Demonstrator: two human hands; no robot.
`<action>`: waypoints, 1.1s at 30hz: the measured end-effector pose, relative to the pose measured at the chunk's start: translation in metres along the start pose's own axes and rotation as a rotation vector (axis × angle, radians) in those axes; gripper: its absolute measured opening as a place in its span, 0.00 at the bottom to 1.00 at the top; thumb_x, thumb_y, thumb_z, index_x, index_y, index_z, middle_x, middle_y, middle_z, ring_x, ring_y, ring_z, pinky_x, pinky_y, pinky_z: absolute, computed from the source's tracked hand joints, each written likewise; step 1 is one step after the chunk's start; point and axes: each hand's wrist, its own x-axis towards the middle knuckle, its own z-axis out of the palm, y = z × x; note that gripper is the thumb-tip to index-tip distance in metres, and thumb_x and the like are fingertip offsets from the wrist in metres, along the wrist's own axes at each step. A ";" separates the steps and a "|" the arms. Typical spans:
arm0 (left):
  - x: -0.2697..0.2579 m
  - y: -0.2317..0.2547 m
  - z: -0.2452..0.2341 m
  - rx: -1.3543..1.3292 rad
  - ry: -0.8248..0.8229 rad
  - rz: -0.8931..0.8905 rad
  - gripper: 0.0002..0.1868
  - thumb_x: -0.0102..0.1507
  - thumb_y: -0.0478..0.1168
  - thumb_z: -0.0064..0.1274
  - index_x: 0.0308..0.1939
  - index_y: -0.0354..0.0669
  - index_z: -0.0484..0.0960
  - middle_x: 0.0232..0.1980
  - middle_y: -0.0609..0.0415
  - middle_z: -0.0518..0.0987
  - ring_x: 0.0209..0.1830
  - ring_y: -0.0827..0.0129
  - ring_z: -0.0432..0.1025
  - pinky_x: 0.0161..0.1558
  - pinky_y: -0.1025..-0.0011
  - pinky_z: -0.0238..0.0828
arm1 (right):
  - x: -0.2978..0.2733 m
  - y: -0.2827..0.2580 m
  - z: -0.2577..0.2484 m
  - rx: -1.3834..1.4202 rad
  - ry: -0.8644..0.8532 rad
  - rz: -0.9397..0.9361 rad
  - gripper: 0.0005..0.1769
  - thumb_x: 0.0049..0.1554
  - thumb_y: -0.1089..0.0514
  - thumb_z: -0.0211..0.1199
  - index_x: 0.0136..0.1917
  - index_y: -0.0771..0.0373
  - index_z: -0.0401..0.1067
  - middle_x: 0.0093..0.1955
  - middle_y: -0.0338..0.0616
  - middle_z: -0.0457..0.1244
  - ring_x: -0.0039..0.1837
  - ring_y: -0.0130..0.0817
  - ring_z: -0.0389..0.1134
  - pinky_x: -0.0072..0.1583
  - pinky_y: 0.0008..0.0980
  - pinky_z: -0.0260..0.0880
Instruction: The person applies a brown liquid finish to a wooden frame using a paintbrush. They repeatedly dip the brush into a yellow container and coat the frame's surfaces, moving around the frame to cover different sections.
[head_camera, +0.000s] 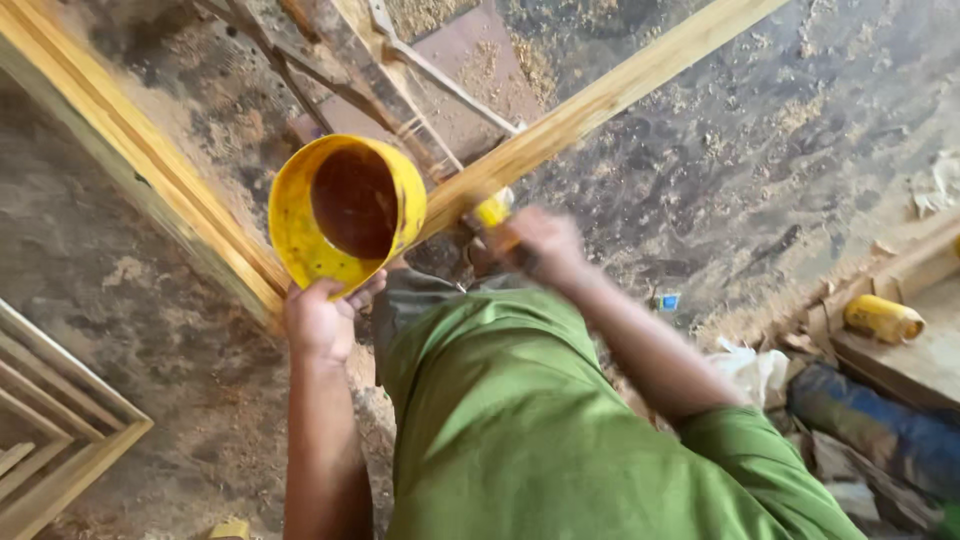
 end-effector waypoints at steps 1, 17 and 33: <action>-0.005 -0.003 0.001 -0.031 0.019 0.008 0.24 0.60 0.28 0.37 0.62 0.30 0.68 0.49 0.33 0.80 0.39 0.40 0.79 0.42 0.46 0.82 | 0.002 -0.006 0.008 0.081 -0.020 0.014 0.13 0.46 0.65 0.70 0.45 0.58 0.75 0.45 0.44 0.68 0.48 0.42 0.72 0.47 0.39 0.75; -0.059 -0.013 -0.049 -0.085 0.139 0.175 0.24 0.60 0.27 0.36 0.59 0.16 0.66 0.48 0.26 0.78 0.40 0.36 0.80 0.45 0.46 0.82 | 0.021 0.042 -0.026 -0.124 0.035 0.392 0.11 0.66 0.63 0.59 0.61 0.62 0.75 0.44 0.48 0.67 0.40 0.34 0.68 0.37 0.32 0.71; -0.063 0.000 -0.122 -0.049 0.142 0.115 0.20 0.63 0.28 0.36 0.55 0.14 0.69 0.46 0.28 0.80 0.37 0.41 0.81 0.42 0.50 0.83 | -0.010 0.017 -0.019 -0.113 0.328 0.359 0.05 0.64 0.68 0.61 0.45 0.63 0.72 0.42 0.48 0.67 0.42 0.39 0.71 0.44 0.38 0.73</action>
